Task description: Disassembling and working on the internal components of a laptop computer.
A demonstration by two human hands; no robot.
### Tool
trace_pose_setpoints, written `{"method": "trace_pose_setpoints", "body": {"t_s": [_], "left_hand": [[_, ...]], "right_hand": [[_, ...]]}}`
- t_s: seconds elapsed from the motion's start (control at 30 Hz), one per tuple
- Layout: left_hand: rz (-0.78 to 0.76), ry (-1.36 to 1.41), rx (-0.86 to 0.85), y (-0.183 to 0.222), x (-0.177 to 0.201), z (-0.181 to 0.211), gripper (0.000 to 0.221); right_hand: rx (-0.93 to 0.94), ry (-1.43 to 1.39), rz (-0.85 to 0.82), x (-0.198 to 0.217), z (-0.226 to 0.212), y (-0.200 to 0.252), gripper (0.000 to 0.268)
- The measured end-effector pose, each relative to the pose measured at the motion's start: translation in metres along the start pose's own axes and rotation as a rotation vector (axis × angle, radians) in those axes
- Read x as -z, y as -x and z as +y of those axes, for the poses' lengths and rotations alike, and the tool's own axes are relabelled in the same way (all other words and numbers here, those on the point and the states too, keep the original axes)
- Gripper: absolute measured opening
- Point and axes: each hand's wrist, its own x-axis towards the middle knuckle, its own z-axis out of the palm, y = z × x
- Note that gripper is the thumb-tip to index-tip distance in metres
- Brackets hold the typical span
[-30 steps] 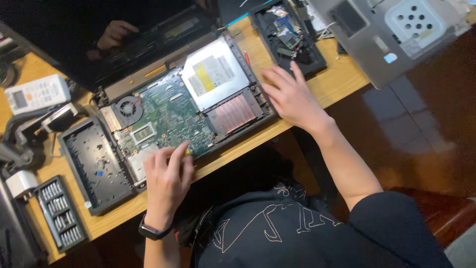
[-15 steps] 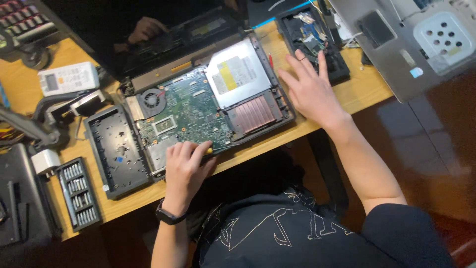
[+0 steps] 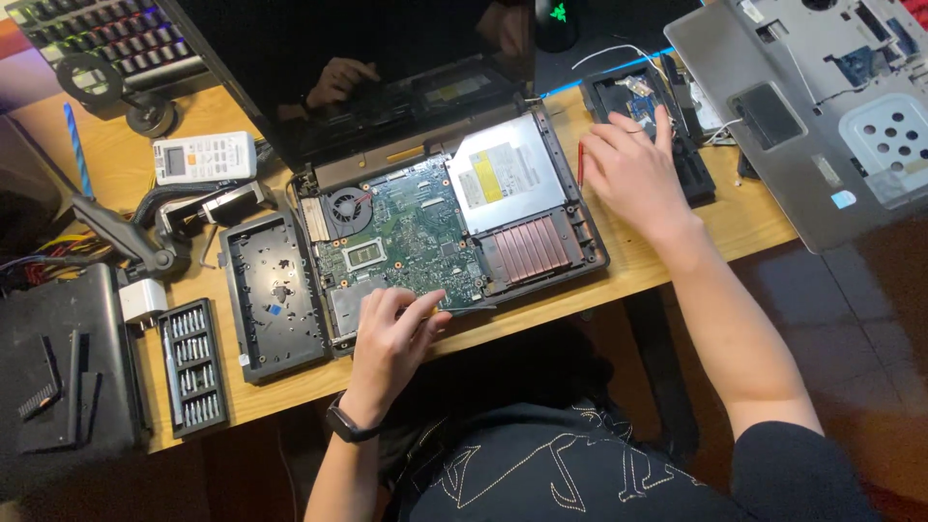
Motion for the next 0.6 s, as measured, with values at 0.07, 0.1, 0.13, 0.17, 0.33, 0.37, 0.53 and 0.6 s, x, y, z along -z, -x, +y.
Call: {"method": "trace_pose_setpoints", "body": {"t_s": [0.07, 0.1, 0.13, 0.17, 0.33, 0.37, 0.53, 0.6], "left_hand": [[0.073, -0.031, -0.018, -0.005, 0.008, 0.004, 0.031], [0.143, -0.062, -0.036, -0.007, 0.012, 0.006, 0.028], [0.144, -0.062, -0.031, -0.010, 0.017, 0.007, 0.028], [0.191, -0.126, -0.034, -0.013, 0.022, 0.008, 0.027], [0.167, -0.244, 0.056, -0.009, 0.036, -0.021, 0.022], [0.169, -0.208, 0.048, -0.007, 0.037, -0.028, 0.021], [0.211, -0.234, 0.069, -0.014, 0.051, -0.039, 0.026], [0.162, -0.221, 0.040, -0.019, 0.055, -0.043, 0.040]], "right_hand": [[-0.064, 0.001, -0.015, 0.004, -0.011, -0.005, 0.024], [-0.131, 0.001, -0.032, 0.005, -0.017, -0.006, 0.027], [-0.127, 0.000, -0.035, 0.003, -0.017, -0.007, 0.027], [-0.133, 0.048, -0.004, 0.001, -0.018, -0.009, 0.024], [-0.181, 0.084, -0.007, -0.020, 0.000, -0.015, 0.018], [-0.182, 0.084, 0.055, -0.022, 0.005, -0.017, 0.017], [-0.329, -0.430, 0.145, 0.030, -0.021, -0.027, 0.012], [-0.309, -0.379, 0.163, 0.057, -0.039, -0.025, 0.012]]}}
